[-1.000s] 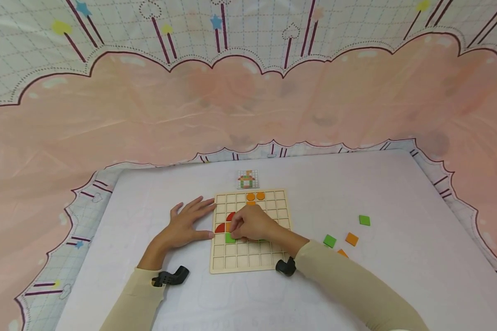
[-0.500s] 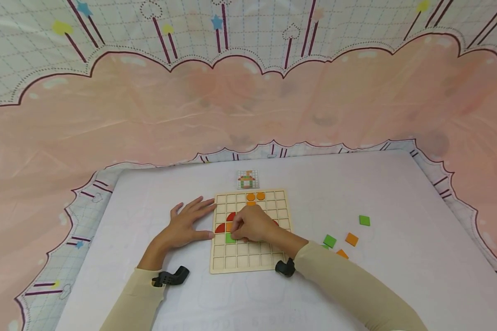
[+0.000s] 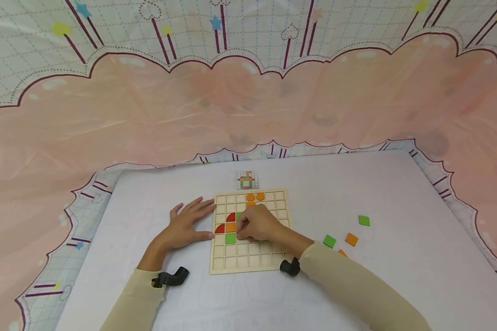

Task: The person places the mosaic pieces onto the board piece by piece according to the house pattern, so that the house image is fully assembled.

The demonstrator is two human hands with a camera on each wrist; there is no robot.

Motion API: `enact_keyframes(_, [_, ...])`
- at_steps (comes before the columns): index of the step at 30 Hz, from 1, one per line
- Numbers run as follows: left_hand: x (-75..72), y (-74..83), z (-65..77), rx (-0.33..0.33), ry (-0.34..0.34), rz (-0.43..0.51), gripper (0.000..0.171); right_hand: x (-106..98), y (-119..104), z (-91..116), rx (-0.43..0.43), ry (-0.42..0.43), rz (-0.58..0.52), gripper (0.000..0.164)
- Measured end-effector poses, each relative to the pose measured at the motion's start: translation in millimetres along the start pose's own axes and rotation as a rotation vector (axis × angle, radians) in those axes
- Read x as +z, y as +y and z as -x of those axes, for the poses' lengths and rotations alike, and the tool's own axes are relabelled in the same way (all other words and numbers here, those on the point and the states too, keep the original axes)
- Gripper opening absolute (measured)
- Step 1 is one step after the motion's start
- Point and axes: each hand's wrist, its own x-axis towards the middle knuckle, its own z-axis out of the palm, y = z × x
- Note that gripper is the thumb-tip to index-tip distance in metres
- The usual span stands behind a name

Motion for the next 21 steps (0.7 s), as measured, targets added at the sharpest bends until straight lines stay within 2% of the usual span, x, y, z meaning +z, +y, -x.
enact_keyframes(7, [0.7, -0.4, -0.2, 0.001, 0.001, -0.006, 0.087, -19.1, 9.2, 10.6, 0.003, 0.022, 0.009, 0.012])
enact_keyframes(15, [-0.4, 1.5, 1.4, 0.013, 0.016, 0.006, 0.085, -51.6, 23.7, 26.7, 0.02, 0.056, 0.118, 0.013])
enact_keyframes(17, [-0.4, 1.2, 1.6, 0.012, 0.016, 0.005, 0.086, -58.6, 28.5, 31.7, 0.05, 0.057, 0.131, 0.012])
enact_keyframes(21, [0.0, 0.2, 1.4, 0.014, 0.017, 0.0, 0.086, -73.4, 42.1, 42.3, 0.058, 0.061, 0.151, 0.01])
